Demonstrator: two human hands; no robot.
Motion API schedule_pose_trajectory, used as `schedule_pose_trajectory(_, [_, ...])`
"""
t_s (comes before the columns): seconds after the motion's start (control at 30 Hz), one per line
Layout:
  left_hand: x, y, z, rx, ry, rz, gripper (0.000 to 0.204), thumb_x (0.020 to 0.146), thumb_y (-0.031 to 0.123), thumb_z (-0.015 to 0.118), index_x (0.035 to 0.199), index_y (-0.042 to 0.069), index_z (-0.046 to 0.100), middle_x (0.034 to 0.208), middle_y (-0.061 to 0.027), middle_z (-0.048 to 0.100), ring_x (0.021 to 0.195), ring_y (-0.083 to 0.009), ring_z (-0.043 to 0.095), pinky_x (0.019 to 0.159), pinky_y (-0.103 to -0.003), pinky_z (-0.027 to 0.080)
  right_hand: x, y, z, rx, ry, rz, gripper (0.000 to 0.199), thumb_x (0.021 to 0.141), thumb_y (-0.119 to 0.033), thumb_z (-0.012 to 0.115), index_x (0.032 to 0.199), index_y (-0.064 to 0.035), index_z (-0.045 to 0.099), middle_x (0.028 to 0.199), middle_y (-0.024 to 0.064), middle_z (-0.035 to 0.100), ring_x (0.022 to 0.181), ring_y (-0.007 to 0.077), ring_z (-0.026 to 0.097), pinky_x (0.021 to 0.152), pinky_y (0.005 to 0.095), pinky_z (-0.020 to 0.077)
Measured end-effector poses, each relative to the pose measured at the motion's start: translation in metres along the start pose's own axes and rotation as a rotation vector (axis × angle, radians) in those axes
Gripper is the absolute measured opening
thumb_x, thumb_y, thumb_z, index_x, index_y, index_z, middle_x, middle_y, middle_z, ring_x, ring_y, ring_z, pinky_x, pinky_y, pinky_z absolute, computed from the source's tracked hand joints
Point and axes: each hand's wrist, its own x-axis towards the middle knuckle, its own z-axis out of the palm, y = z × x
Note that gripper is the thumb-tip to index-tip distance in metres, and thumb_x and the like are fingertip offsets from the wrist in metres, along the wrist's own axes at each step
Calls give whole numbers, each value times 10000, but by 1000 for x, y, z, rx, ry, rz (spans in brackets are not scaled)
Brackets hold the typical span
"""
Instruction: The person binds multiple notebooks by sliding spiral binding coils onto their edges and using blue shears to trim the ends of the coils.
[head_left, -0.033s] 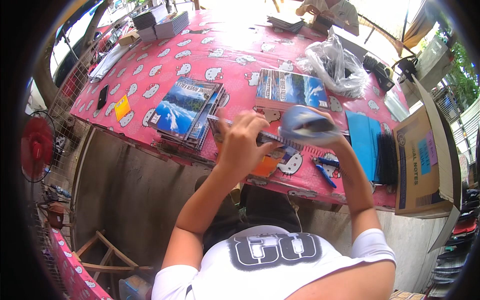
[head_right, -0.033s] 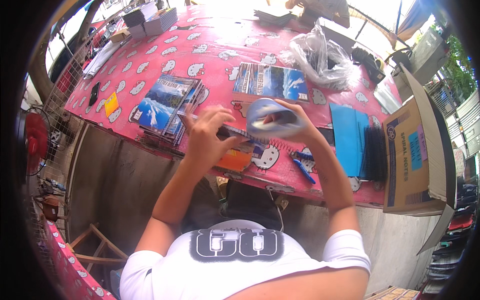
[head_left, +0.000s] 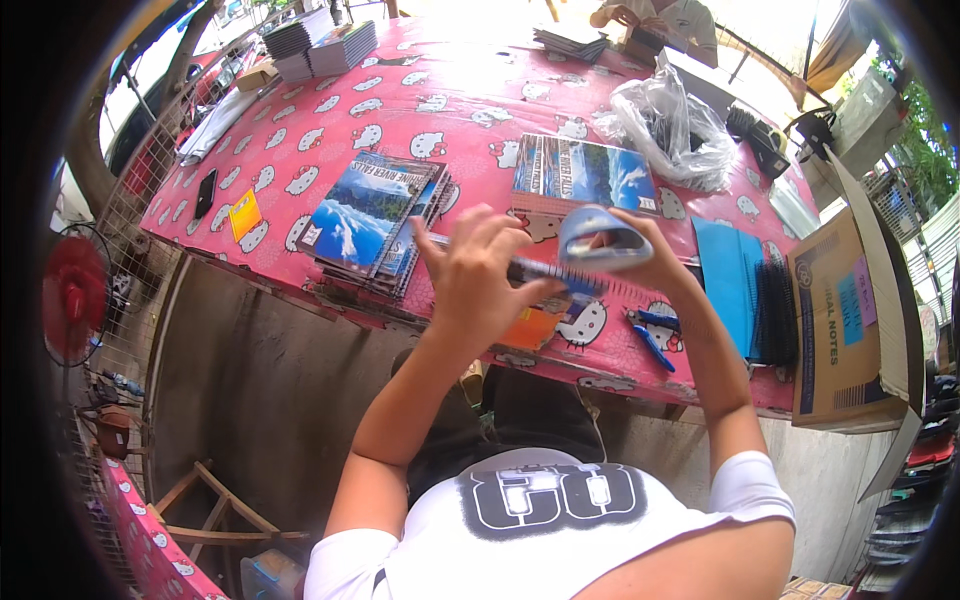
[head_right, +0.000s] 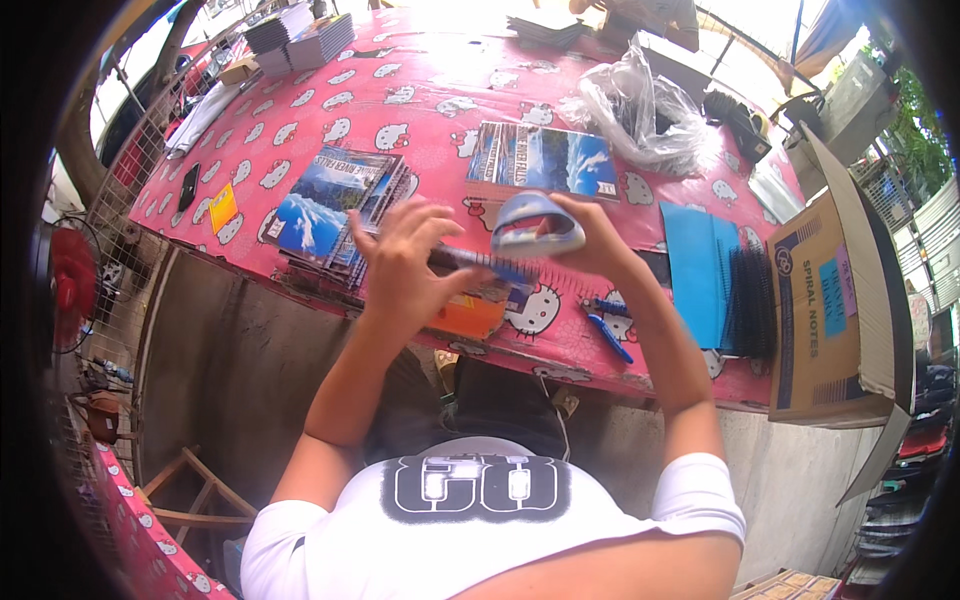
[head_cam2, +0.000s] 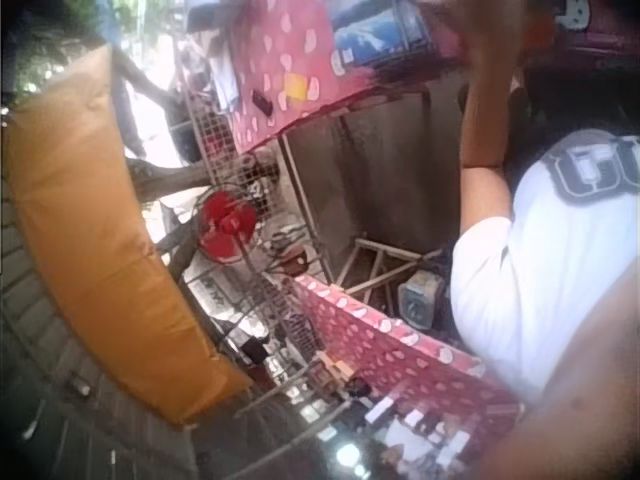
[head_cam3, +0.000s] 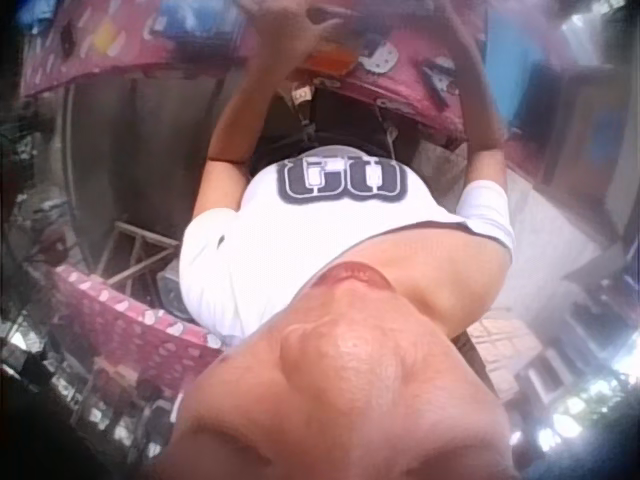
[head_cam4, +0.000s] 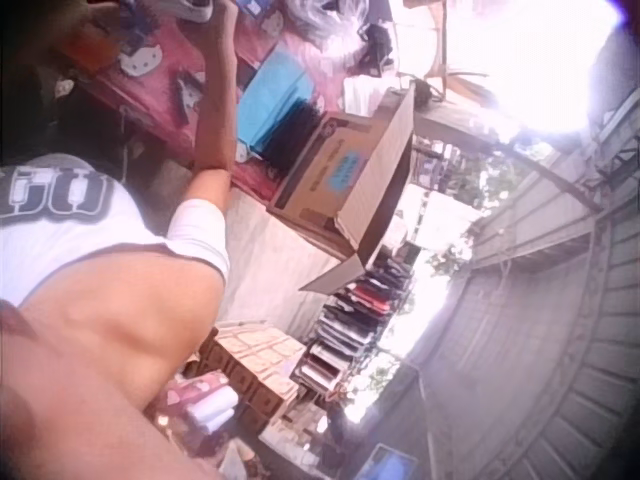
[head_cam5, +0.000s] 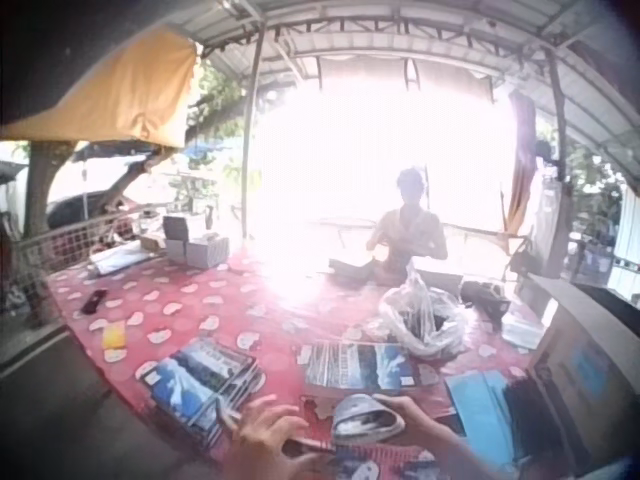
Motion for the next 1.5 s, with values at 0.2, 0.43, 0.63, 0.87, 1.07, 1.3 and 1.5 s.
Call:
schedule_pose_trajectory(0.2, [2,-24,-4,-125,-62,-149,342,565,304,859,784,107,684,875,-28,666,1015,-231,557,926,-499,339,19,-25,8,-115,-26,-372,331,653,-14,747,954,-22,611,862,55,659,793,133,599,724,299,491])
schedule_pose_trajectory(0.43, [0,-31,-9,-237,-36,-82,292,564,212,866,750,70,693,755,-53,660,833,-225,589,758,-351,462,23,-37,18,-181,35,-451,363,646,36,731,985,-7,609,860,31,654,797,68,566,710,236,482])
schedule_pose_trajectory(0.63, [-4,-34,-9,-262,-90,-181,310,588,197,861,809,56,696,810,-74,669,857,-210,608,793,-366,476,31,-50,26,83,-41,-161,379,612,22,743,967,-25,618,799,13,635,742,71,533,670,279,485])
schedule_pose_trajectory(0.87, [-3,-45,-7,-176,136,-66,414,551,211,890,837,22,658,1118,-158,595,1039,-305,581,765,-365,520,41,-25,33,-64,52,-400,325,637,-12,751,937,-46,632,806,57,646,736,67,541,681,279,486])
schedule_pose_trajectory(1.07, [-2,-52,-13,-353,133,-247,471,534,242,895,848,11,630,1131,-180,582,1049,-344,571,838,-391,493,53,-63,28,-39,23,-433,361,650,20,755,986,-58,649,915,52,667,827,83,592,751,269,505])
schedule_pose_trajectory(1.3, [-11,-61,-6,-406,122,-335,480,547,211,898,889,38,610,902,-72,615,840,-154,612,702,-293,489,68,-78,27,39,-201,-387,445,697,-25,758,1126,-41,639,1105,79,660,1008,173,604,894,321,484])
schedule_pose_trajectory(1.5, [-17,-66,-5,-723,143,-483,466,666,70,833,1040,47,556,797,-10,582,750,-74,583,675,-233,504,84,-80,39,291,-271,-271,447,693,-55,727,1124,-2,621,978,65,684,833,131,615,747,287,512])
